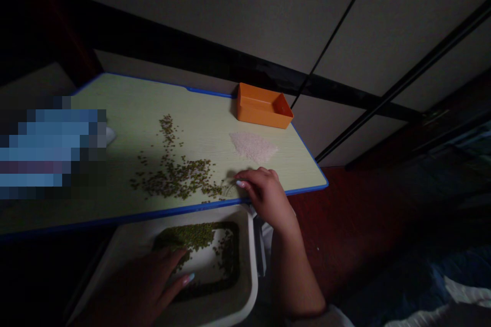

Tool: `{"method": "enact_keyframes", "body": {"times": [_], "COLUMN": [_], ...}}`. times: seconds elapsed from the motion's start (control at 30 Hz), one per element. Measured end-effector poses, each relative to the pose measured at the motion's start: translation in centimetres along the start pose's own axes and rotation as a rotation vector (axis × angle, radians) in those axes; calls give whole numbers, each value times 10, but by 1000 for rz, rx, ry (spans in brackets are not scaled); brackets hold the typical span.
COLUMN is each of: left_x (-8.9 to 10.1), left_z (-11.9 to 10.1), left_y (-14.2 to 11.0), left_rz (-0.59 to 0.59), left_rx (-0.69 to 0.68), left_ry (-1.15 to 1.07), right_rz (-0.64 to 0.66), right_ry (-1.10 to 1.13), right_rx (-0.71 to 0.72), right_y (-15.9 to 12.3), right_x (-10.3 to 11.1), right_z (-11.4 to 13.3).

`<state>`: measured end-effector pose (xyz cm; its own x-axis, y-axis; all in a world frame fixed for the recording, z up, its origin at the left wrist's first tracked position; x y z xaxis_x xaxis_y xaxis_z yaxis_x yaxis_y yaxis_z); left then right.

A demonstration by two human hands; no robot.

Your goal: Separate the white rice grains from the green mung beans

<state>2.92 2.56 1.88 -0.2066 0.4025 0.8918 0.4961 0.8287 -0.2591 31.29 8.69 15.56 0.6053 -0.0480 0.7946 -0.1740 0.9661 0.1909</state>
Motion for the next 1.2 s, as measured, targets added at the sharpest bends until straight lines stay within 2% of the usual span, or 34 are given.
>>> {"method": "enact_keyframes", "body": {"times": [0.27, 0.47, 0.73, 1.2], "left_x": [-3, -2, -7, 3], "left_z": [3, 3, 8, -4], "left_y": [0, 1, -2, 0], "left_rz": [-41, -14, -110, 18], "left_rx": [-12, -1, -35, 31], "left_ry": [-49, -56, -119, -66], "right_rz": [-2, 5, -29, 22], "right_ry": [-7, -21, -47, 8], "right_rx": [15, 18, 0, 32], "right_y": [1, 3, 4, 4], "right_x": [-5, -8, -8, -9], "right_z": [2, 6, 4, 11]}}
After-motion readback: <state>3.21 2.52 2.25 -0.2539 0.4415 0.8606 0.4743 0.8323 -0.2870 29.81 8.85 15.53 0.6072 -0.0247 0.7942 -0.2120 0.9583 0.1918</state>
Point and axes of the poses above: each hand's wrist, its own y-axis towards the middle knuckle, its own x-axis out of the back of the hand, z = x × y, the point moved 3 cm from there along y, towards the middle knuckle
